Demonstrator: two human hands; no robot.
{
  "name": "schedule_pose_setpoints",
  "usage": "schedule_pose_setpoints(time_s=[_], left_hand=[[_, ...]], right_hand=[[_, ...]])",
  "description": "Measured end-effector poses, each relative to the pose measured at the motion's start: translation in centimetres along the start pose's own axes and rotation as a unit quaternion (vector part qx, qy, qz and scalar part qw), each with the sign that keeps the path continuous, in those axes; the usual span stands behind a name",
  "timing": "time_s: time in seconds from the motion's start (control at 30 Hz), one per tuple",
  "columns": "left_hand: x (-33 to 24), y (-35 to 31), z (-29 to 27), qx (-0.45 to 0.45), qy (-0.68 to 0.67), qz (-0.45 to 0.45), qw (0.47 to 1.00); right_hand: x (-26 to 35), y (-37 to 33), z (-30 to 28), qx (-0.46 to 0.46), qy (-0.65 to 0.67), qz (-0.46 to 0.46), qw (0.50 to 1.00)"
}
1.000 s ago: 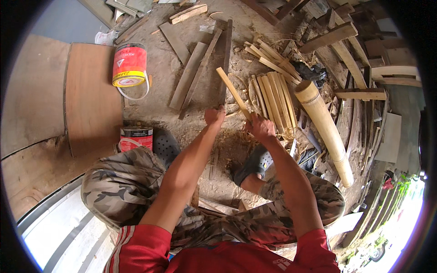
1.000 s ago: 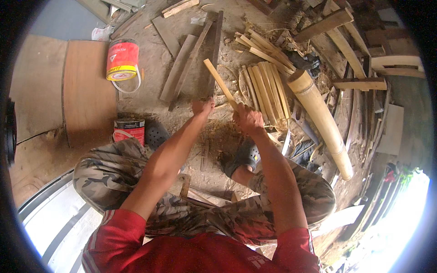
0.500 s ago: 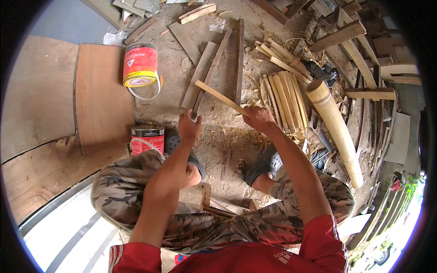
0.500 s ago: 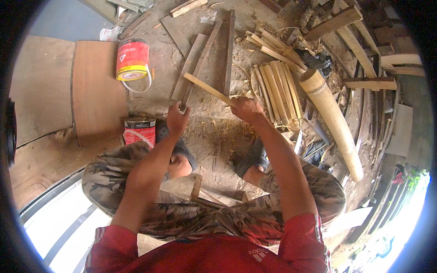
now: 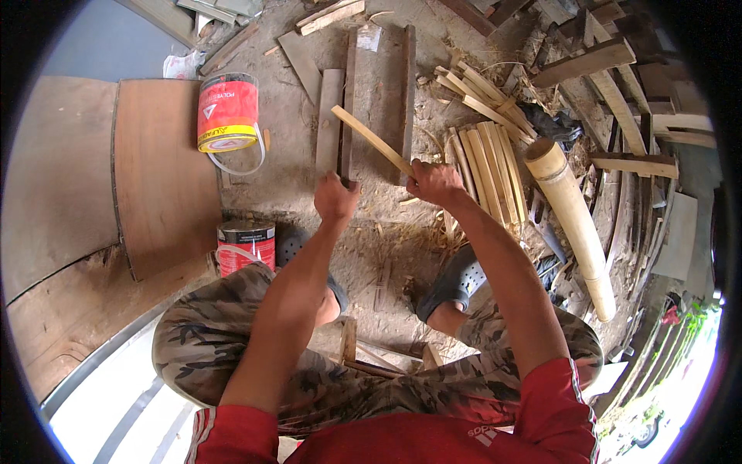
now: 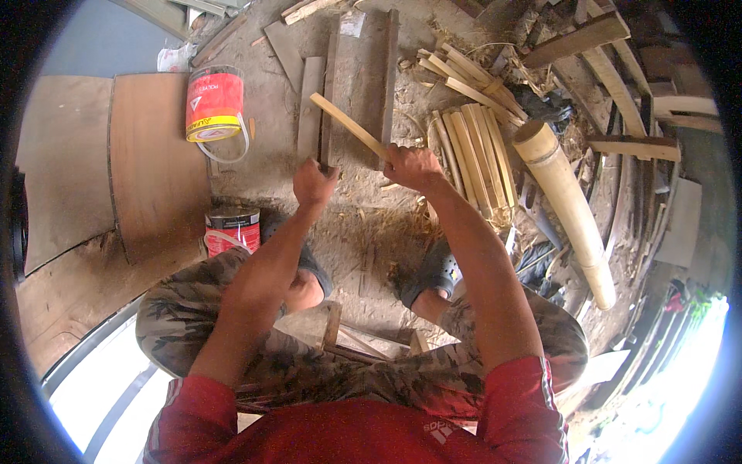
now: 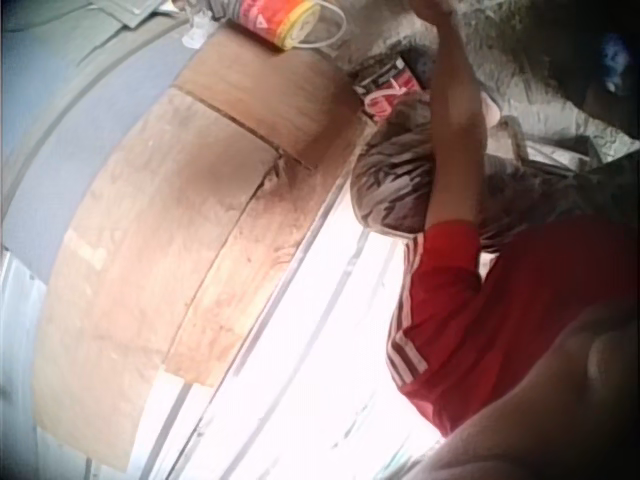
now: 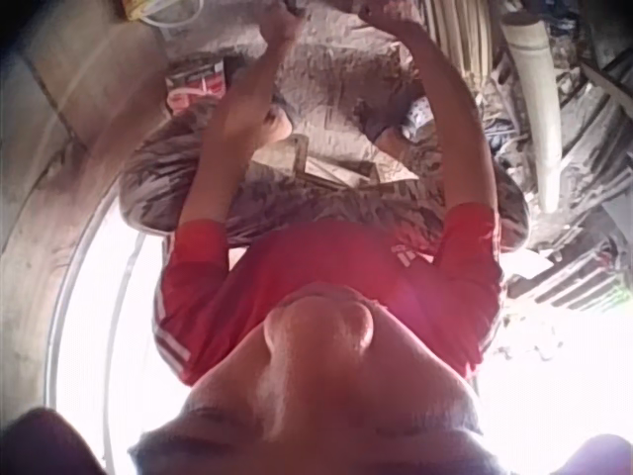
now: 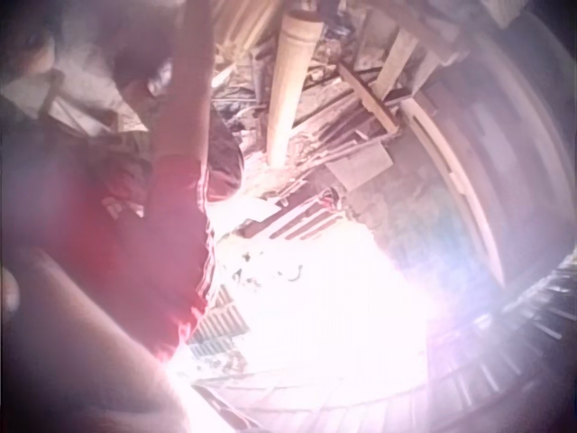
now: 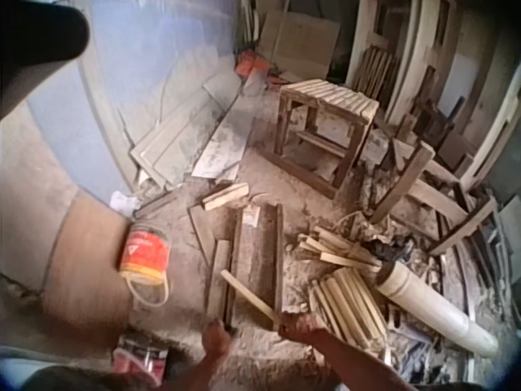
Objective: The person sits on the floor and uses a machete to split and shape bamboo strips. They assemble the strips into a slatted frame, then retrieve a hammer and nails from a plastic bag to fasten small bamboo pieces together.
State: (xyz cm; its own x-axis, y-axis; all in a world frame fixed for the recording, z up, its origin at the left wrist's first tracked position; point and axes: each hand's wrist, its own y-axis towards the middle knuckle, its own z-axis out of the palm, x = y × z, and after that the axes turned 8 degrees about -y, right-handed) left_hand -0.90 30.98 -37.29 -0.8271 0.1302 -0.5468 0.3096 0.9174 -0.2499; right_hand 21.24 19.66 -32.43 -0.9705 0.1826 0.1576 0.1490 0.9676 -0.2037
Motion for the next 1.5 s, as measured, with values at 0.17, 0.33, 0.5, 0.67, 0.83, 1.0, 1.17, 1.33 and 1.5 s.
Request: schedule_pose_setpoints(time_s=[0.17, 0.33, 0.5, 0.67, 0.83, 1.0, 1.17, 1.33, 1.5], left_hand=[[1.3, 0.4, -2.3, -0.014, -0.01, -0.018, 1.0], [4.2, 2.3, -3.5, -0.053, 0.027, -0.018, 0.998], [5.8, 2.4, -4.0, -0.062, -0.017, 0.048, 0.997], [5.0, -0.1, -2.8, -0.091, -0.121, 0.028, 0.988], [7.0, 0.3, -2.1, -0.092, -0.145, 0.05, 0.984], [6.6, 0.7, -0.3, -0.098, -0.184, 0.079, 0.975], [4.4, 0.1, 0.4, -0.08, -0.154, 0.096, 0.98], [5.3, -0.6, 0.5, -0.077, -0.124, 0.133, 0.98], [5.1, -0.7, 0.0, -0.076, -0.117, 0.141, 0.98]], right_hand=[[-0.4, 1.1, 0.9, 0.012, -0.022, 0.024, 0.999], [-0.1, 2.1, 1.0, 0.008, 0.002, 0.01, 1.0], [1.0, 3.4, -1.3, 0.023, -0.021, -0.058, 0.998], [0.9, 3.7, 0.1, 0.052, -0.09, -0.163, 0.981], [0.7, 3.9, 0.1, 0.094, -0.115, -0.165, 0.975], [-1.0, 2.8, -0.6, 0.026, -0.091, -0.121, 0.988], [-3.0, 1.3, -0.6, 0.012, -0.098, -0.1, 0.99], [-3.3, 0.2, 0.3, -0.088, -0.093, -0.086, 0.988], [-0.2, 2.2, 0.0, -0.066, -0.029, -0.033, 0.997]])
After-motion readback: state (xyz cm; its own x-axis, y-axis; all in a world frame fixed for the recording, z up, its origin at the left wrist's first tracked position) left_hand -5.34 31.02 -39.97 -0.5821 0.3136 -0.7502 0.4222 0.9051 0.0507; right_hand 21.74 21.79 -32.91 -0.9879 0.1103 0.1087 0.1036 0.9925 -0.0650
